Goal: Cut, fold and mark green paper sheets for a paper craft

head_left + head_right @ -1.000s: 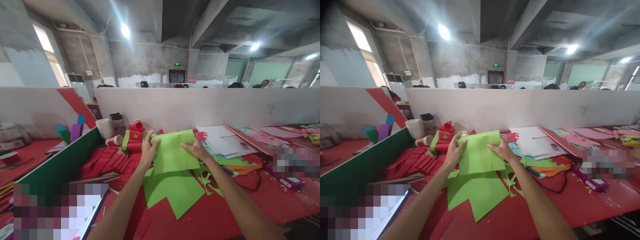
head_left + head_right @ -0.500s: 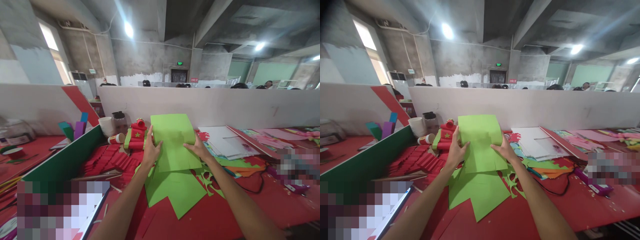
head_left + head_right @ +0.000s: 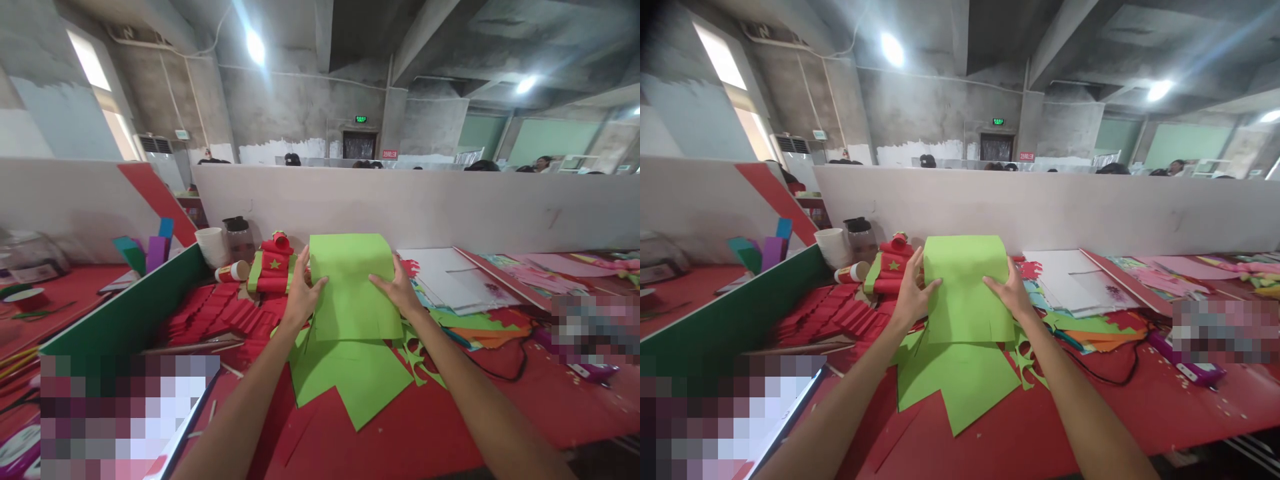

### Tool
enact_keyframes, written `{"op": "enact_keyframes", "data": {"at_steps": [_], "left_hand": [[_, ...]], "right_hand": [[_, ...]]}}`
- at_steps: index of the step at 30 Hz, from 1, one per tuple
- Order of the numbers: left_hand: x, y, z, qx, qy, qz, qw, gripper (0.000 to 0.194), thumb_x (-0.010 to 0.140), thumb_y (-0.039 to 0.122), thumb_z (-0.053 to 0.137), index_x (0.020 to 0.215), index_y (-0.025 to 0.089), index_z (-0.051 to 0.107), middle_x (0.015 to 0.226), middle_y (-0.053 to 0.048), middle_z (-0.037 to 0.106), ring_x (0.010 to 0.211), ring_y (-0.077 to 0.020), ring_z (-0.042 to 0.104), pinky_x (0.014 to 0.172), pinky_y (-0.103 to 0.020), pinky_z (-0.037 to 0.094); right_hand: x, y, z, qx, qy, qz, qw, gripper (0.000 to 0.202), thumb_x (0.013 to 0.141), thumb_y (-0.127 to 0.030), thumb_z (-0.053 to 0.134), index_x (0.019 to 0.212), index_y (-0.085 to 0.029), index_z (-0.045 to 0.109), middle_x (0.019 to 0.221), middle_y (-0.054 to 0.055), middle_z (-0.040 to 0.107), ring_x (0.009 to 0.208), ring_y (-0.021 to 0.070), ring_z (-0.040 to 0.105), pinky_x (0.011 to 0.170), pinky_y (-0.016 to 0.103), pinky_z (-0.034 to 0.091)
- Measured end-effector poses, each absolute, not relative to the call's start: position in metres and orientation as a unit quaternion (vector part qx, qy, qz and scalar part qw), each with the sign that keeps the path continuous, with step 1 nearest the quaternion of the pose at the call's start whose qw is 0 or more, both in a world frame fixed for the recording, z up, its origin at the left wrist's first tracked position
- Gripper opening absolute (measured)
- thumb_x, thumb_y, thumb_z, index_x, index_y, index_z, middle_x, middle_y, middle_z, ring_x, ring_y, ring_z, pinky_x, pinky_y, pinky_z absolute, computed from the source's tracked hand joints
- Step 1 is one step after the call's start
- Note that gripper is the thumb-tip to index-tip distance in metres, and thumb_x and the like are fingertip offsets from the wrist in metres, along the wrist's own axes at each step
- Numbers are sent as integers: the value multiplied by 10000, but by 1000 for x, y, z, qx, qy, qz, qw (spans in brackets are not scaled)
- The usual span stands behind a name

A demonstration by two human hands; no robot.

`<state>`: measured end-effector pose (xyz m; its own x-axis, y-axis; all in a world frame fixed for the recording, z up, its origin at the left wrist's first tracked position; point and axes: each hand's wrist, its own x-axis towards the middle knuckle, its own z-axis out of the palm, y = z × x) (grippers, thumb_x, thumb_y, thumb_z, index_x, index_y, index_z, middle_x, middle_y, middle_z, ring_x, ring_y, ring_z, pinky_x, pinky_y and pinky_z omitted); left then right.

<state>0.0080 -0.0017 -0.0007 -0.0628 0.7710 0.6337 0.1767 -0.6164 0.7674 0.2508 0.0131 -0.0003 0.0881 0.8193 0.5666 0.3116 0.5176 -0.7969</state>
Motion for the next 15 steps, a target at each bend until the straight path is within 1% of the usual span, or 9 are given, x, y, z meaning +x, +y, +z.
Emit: {"op": "enact_keyframes", "data": {"at_steps": [2, 4, 8, 10, 12, 15], "left_hand": [[8, 0, -2, 625, 370, 636, 262, 823, 814, 278, 691, 1496, 283, 231, 1545, -126, 330, 1425, -272, 304, 1118, -434, 350], [9, 0, -4, 605, 369, 636, 305, 780, 825, 313, 682, 1481, 255, 264, 1510, -136, 391, 1398, -266, 360, 1098, -419, 381], [12, -2, -5, 606, 379, 594, 368, 564, 856, 393, 639, 1357, 209, 457, 1395, -119, 540, 1275, -251, 516, 1037, -400, 453], [14, -5, -5, 610, 381, 579, 384, 492, 869, 417, 615, 1297, 199, 511, 1344, -115, 584, 1237, -253, 548, 1015, -403, 472], [16, -7, -4, 612, 371, 581, 387, 463, 887, 420, 586, 1285, 196, 514, 1344, -114, 583, 1245, -251, 540, 1011, -396, 475], [18, -7, -4, 623, 374, 585, 359, 484, 896, 401, 573, 1327, 206, 474, 1390, -113, 541, 1270, -240, 515, 1039, -383, 447]], "right_hand": [[251, 11, 2, -416, -647, 215, 602, 873, 707, -460, 756, 1453, -211, 377, 1408, 129, 514, 1309, 286, 468, 1091, 462, 374], [251, 9, 3, -403, -648, 207, 613, 856, 722, -455, 742, 1456, -222, 368, 1392, 116, 532, 1283, 276, 497, 1077, 453, 394], [249, 7, 4, -405, -644, 175, 625, 868, 720, -446, 741, 1468, -234, 354, 1438, 107, 485, 1359, 284, 406, 1125, 457, 334], [248, 6, 5, -399, -649, 166, 627, 868, 727, -435, 738, 1475, -240, 344, 1456, 101, 465, 1368, 284, 393, 1137, 454, 317], [247, 4, 6, -390, -655, 161, 626, 861, 739, -423, 730, 1482, -247, 332, 1469, 95, 451, 1363, 278, 401, 1138, 447, 316], [246, 3, 8, -381, -665, 147, 626, 847, 760, -416, 714, 1488, -239, 318, 1484, 93, 432, 1362, 262, 402, 1141, 428, 310]]}}
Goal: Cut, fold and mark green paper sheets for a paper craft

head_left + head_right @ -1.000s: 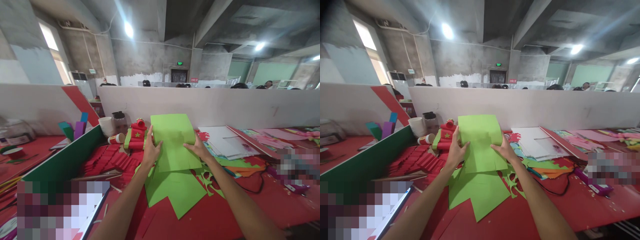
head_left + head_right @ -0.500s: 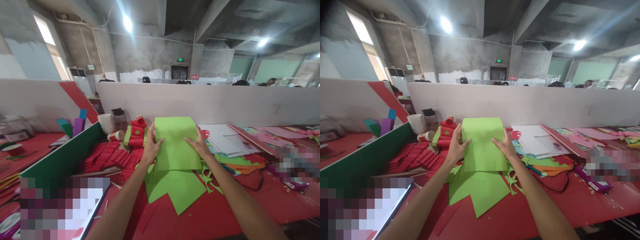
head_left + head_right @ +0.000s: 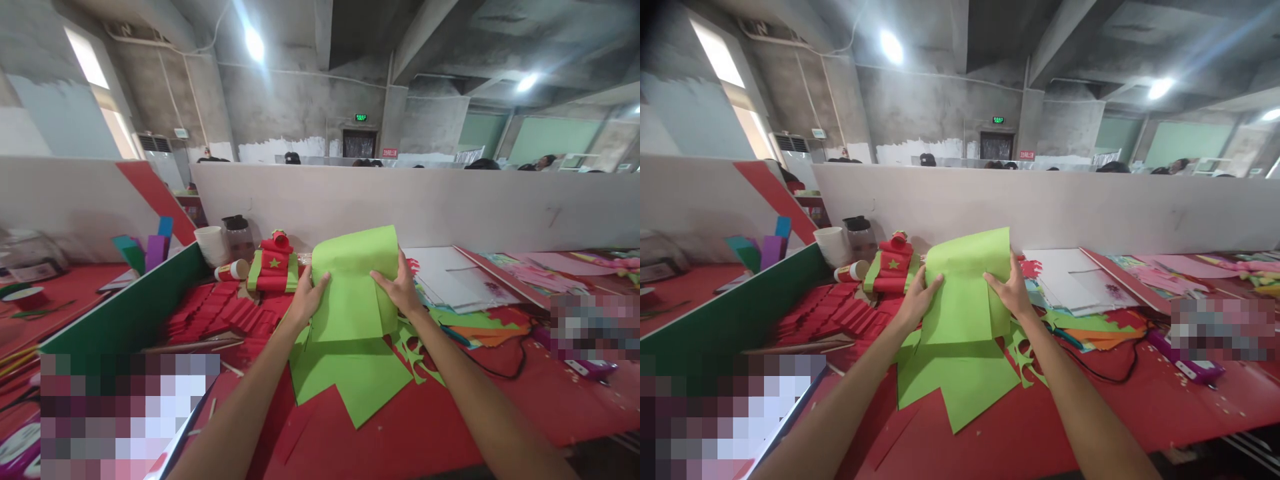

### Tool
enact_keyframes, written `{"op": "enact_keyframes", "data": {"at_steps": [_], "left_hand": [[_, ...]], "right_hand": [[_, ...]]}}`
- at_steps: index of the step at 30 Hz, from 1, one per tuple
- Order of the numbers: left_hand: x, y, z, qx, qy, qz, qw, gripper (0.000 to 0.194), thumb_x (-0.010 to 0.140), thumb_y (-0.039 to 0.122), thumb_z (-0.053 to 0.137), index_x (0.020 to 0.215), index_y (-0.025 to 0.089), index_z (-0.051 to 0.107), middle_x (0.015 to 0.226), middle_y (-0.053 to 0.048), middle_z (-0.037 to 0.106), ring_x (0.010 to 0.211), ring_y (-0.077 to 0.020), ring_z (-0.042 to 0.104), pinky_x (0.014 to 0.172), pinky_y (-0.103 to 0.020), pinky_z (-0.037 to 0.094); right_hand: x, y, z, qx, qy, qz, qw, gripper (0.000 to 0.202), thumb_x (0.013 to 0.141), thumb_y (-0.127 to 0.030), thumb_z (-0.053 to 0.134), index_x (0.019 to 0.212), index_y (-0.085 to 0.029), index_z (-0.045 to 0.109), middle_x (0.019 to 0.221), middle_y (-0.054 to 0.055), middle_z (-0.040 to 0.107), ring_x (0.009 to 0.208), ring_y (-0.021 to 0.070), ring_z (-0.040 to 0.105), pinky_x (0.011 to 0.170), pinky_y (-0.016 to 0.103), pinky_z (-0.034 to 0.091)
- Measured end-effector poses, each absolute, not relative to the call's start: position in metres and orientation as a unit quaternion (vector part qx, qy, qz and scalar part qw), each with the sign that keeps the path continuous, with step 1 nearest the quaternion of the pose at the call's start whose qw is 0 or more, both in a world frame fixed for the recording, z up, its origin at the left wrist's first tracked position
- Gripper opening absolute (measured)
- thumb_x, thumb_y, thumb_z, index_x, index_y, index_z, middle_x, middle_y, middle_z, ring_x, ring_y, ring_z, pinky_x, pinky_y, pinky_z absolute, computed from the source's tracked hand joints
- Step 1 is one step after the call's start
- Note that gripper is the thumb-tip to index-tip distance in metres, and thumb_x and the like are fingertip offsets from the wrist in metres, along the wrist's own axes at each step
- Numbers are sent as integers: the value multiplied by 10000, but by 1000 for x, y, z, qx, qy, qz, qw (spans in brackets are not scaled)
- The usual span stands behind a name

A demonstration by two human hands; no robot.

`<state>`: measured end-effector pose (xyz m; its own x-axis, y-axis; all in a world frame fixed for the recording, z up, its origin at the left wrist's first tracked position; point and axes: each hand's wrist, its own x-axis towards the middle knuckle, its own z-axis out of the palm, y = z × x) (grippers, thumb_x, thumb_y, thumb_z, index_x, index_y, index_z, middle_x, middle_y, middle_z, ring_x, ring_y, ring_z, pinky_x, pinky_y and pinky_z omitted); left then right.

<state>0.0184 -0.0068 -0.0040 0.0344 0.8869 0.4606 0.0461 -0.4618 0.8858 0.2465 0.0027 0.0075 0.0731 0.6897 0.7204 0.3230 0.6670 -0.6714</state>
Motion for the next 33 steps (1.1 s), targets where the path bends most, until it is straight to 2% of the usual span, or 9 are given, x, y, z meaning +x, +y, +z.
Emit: {"op": "enact_keyframes", "data": {"at_steps": [6, 10, 14, 20, 26, 28, 33], "left_hand": [[18, -2, -4, 637, 376, 606, 294, 527, 881, 376, 598, 1353, 212, 432, 1414, -106, 508, 1361, -230, 406, 1145, -394, 305], [17, -1, -6, 619, 401, 600, 309, 472, 871, 374, 607, 1282, 178, 487, 1351, -135, 562, 1298, -256, 479, 1104, -423, 356], [19, -4, -6, 607, 393, 594, 352, 443, 887, 364, 582, 1275, 167, 499, 1346, -139, 576, 1226, -255, 548, 1053, -426, 416], [19, -5, -4, 618, 400, 581, 347, 494, 897, 333, 569, 1350, 169, 465, 1392, -128, 545, 1267, -241, 520, 1089, -405, 384], [17, -2, -6, 646, 426, 565, 288, 519, 889, 333, 583, 1365, 166, 461, 1411, -127, 526, 1304, -242, 484, 1116, -412, 345], [17, -1, -7, 648, 428, 563, 284, 504, 886, 335, 585, 1352, 172, 480, 1387, -128, 548, 1278, -246, 508, 1103, -424, 359], [16, 0, -8, 635, 432, 565, 302, 401, 854, 347, 617, 1210, 165, 585, 1264, -131, 638, 1199, -263, 572, 1050, -441, 415]], "right_hand": [[247, 3, 7, -390, -671, 144, 614, 867, 768, -425, 711, 1500, -224, 292, 1508, 101, 396, 1384, 261, 371, 1155, 440, 286], [247, 3, 5, -417, -666, 146, 601, 909, 748, -458, 728, 1504, -204, 290, 1534, 113, 350, 1441, 288, 254, 1182, 463, 221], [246, 3, 3, -424, -669, 148, 592, 932, 764, -472, 716, 1522, -192, 250, 1555, 123, 309, 1453, 302, 216, 1185, 469, 214], [248, 5, 2, -427, -667, 161, 589, 995, 754, -485, 731, 1540, -184, 200, 1570, 130, 271, 1467, 325, 148, 1187, 493, 203], [249, 8, -1, -445, -663, 165, 579, 1009, 752, -499, 725, 1546, -186, 186, 1595, 122, 200, 1474, 323, 110, 1188, 500, 194], [249, 10, -5, -460, -654, 175, 574, 1021, 735, -512, 736, 1542, -184, 204, 1593, 130, 203, 1470, 331, 129, 1183, 500, 205], [250, 18, -14, -465, -641, 164, 588, 1015, 689, -537, 760, 1513, -174, 294, 1534, 157, 342, 1439, 347, 242, 1168, 491, 243]]}}
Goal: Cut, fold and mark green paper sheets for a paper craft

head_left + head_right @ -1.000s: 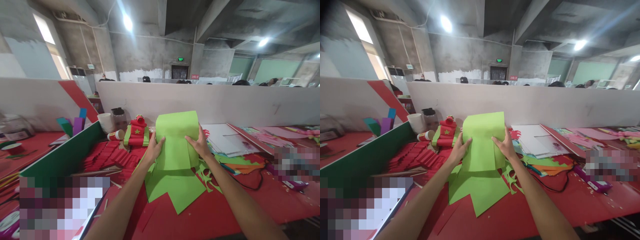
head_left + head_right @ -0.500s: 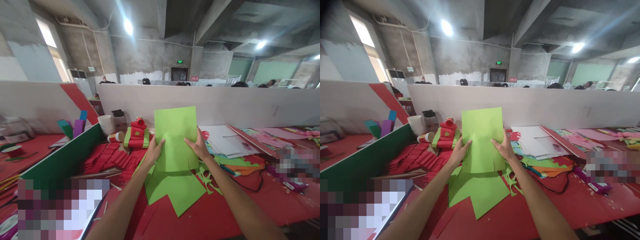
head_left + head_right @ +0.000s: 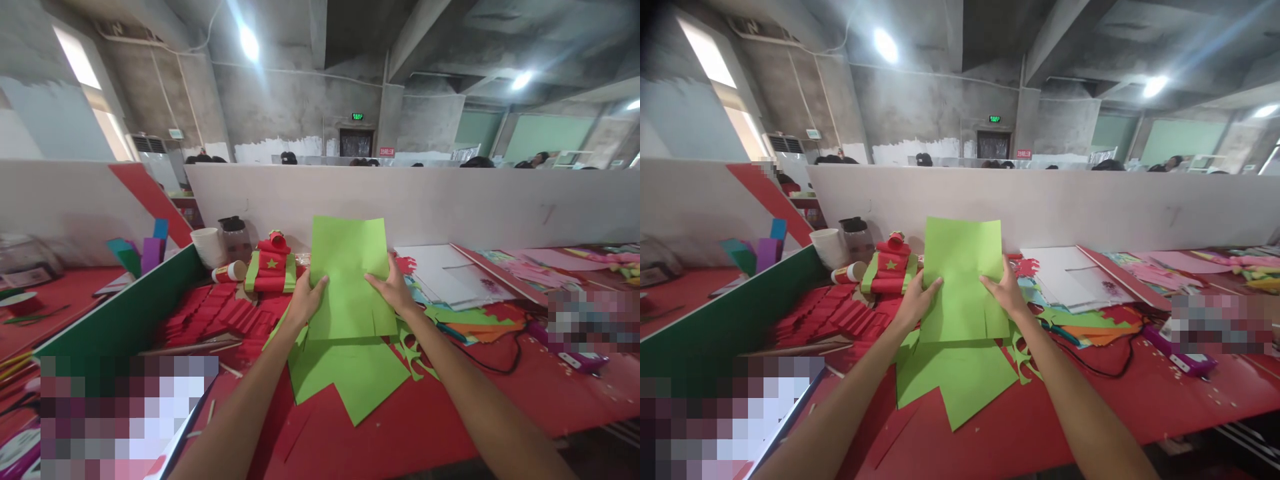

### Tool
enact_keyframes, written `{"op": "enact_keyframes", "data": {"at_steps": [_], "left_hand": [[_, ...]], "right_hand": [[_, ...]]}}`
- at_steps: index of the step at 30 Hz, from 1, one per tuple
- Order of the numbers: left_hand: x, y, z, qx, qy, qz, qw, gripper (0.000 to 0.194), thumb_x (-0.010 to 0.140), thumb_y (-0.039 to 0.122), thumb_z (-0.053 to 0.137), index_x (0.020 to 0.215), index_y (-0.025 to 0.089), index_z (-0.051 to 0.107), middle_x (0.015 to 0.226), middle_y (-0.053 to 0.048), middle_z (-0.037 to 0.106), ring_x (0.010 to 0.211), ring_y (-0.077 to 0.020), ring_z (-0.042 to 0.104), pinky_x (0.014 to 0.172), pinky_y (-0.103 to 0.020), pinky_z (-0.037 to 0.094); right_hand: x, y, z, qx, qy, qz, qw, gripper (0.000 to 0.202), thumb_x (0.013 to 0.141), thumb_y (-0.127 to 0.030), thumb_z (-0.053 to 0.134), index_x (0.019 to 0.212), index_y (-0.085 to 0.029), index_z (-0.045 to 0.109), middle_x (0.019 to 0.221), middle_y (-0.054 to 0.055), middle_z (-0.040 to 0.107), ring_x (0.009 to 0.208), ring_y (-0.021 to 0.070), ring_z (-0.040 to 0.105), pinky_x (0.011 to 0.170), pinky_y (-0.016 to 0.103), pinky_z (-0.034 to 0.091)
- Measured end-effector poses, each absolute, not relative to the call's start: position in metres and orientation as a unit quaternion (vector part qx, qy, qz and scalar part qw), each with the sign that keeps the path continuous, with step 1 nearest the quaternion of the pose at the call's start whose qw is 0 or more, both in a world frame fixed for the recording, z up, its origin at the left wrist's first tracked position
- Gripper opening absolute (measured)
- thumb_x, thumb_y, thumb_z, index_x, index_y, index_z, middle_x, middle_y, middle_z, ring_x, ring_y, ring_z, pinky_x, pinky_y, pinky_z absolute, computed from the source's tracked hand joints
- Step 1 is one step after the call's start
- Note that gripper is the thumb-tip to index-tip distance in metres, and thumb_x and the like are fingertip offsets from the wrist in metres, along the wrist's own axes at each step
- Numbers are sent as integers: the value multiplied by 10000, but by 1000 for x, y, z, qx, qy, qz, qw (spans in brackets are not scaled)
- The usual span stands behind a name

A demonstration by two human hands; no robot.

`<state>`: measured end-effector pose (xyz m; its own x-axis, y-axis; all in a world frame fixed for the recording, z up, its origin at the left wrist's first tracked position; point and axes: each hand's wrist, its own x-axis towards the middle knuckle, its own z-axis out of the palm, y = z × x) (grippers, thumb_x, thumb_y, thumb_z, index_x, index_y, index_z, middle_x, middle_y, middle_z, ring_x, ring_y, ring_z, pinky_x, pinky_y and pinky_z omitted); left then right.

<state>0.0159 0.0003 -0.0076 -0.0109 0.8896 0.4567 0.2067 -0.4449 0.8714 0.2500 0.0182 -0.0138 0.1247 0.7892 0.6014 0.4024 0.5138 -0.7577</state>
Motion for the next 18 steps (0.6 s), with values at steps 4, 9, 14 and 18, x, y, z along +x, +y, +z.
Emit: {"op": "enact_keyframes", "data": {"at_steps": [4, 9, 14, 18], "left_hand": [[16, -2, -6, 618, 409, 555, 377, 428, 816, 367, 657, 1182, 155, 594, 1207, -126, 672, 1095, -271, 633, 966, -441, 488], [20, -10, -3, 618, 388, 524, 439, 515, 792, 317, 687, 1259, 156, 541, 1242, -131, 656, 1076, -260, 643, 932, -410, 515], [22, -11, -1, 636, 383, 546, 389, 492, 781, 279, 691, 1237, 154, 557, 1296, -126, 621, 1185, -260, 580, 1022, -408, 453], [19, -3, -5, 641, 376, 554, 376, 463, 812, 308, 657, 1240, 166, 552, 1270, -116, 640, 1189, -257, 579, 1031, -418, 443]], "right_hand": [[253, 21, -12, -463, -632, 141, 606, 954, 706, -532, 743, 1490, -173, 337, 1493, 155, 410, 1419, 333, 295, 1164, 480, 251], [258, 22, -3, -458, -608, 115, 638, 918, 735, -506, 722, 1493, -183, 316, 1475, 147, 434, 1376, 309, 377, 1160, 488, 257], [259, 23, -4, -495, -570, 165, 634, 997, 672, -531, 767, 1497, -208, 309, 1547, 138, 318, 1434, 330, 262, 1169, 503, 230], [257, 23, -8, -505, -563, 228, 613, 946, 630, -502, 807, 1439, -208, 415, 1475, 164, 432, 1366, 359, 384, 1107, 500, 348]]}}
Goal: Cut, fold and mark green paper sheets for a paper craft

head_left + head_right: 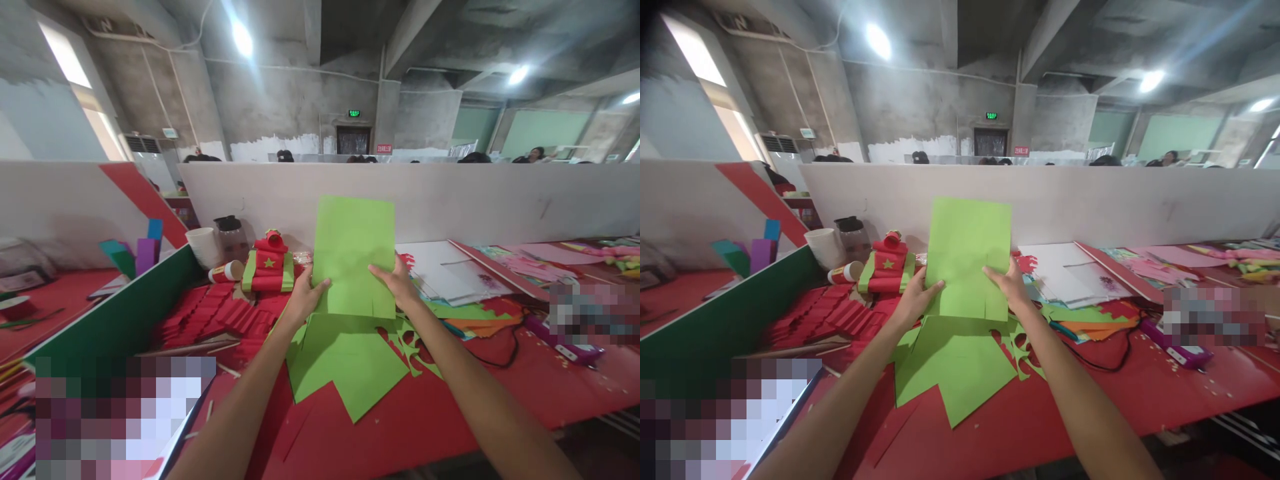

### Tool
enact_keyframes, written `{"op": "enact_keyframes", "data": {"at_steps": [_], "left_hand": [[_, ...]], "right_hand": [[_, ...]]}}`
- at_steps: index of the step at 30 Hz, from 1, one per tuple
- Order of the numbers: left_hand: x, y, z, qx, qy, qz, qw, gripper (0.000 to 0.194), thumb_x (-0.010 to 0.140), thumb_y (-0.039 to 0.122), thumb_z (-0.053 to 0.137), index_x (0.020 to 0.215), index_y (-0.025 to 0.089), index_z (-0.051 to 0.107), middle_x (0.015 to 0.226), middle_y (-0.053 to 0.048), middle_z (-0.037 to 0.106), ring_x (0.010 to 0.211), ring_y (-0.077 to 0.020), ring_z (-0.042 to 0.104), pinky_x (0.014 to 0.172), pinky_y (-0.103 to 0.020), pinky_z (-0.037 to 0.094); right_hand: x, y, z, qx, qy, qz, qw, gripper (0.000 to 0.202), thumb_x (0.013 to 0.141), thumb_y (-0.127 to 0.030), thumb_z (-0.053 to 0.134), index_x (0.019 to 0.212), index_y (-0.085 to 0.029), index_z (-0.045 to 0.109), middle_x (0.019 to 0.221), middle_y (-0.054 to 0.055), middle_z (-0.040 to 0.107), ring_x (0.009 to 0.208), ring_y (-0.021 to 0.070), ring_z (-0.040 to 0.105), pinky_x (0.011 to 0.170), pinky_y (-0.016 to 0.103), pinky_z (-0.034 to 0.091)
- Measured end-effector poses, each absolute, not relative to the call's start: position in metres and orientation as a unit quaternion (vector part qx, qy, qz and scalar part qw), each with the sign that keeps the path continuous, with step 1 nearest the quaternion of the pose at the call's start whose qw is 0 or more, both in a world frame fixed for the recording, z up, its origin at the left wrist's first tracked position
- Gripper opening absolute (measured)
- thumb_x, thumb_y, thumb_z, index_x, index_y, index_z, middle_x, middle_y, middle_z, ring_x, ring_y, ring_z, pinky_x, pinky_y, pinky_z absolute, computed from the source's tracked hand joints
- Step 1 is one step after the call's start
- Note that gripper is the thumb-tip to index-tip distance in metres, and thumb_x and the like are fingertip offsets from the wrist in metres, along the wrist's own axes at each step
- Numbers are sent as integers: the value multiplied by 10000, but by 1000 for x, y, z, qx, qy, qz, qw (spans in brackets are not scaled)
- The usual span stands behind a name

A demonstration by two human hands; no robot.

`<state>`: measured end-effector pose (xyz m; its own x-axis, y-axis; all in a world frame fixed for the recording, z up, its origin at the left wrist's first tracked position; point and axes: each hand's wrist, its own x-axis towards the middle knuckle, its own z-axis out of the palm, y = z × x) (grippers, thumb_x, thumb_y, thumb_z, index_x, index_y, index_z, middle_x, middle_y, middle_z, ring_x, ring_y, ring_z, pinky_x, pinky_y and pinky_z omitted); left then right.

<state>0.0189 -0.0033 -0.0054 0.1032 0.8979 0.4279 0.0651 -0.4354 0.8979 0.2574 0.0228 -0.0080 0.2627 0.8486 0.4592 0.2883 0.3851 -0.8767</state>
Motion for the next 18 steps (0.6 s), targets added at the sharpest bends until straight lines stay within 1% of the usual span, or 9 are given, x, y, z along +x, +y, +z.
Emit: {"op": "enact_keyframes", "data": {"at_steps": [2, 5, 8, 12, 15, 18], "left_hand": [[17, 2, -9, 647, 364, 554, 377, 479, 822, 324, 646, 1263, 169, 540, 1249, -112, 654, 1215, -261, 563, 1046, -423, 427], [16, 7, -15, 660, 347, 552, 373, 543, 839, 337, 626, 1338, 172, 489, 1245, -116, 654, 1275, -266, 513, 1082, -435, 386], [16, 9, -17, 664, 354, 555, 355, 603, 850, 340, 615, 1401, 182, 428, 1323, -126, 601, 1288, -265, 498, 1110, -431, 348], [17, 7, -15, 661, 366, 560, 340, 623, 853, 334, 605, 1422, 187, 399, 1387, -131, 544, 1273, -248, 510, 1121, -412, 329], [18, 5, -13, 669, 358, 555, 342, 610, 855, 337, 591, 1418, 184, 410, 1380, -133, 550, 1265, -242, 518, 1112, -405, 339], [17, 3, -10, 672, 364, 549, 338, 595, 849, 336, 593, 1401, 181, 435, 1356, -131, 572, 1243, -240, 537, 1098, -396, 355]], "right_hand": [[257, 22, -7, -503, -574, 233, 602, 871, 631, -478, 810, 1389, -206, 478, 1376, 161, 543, 1274, 354, 497, 1055, 485, 414], [256, 19, -4, -492, -597, 202, 601, 780, 653, -463, 794, 1333, -187, 529, 1278, 149, 620, 1193, 336, 566, 1020, 474, 444], [255, 16, -1, -461, -618, 186, 609, 725, 679, -446, 778, 1307, -168, 545, 1222, 146, 653, 1157, 316, 591, 1003, 463, 455], [255, 14, 0, -442, -630, 197, 608, 648, 689, -429, 775, 1250, -164, 588, 1149, 137, 690, 1066, 305, 644, 945, 459, 499], [255, 15, -1, -448, -621, 199, 612, 601, 698, -447, 768, 1204, -163, 612, 1144, 145, 694, 1038, 310, 656, 924, 466, 511], [255, 16, -2, -462, -605, 200, 617, 567, 730, -481, 736, 1182, -157, 624, 1187, 159, 676, 1083, 318, 638, 960, 481, 486]]}}
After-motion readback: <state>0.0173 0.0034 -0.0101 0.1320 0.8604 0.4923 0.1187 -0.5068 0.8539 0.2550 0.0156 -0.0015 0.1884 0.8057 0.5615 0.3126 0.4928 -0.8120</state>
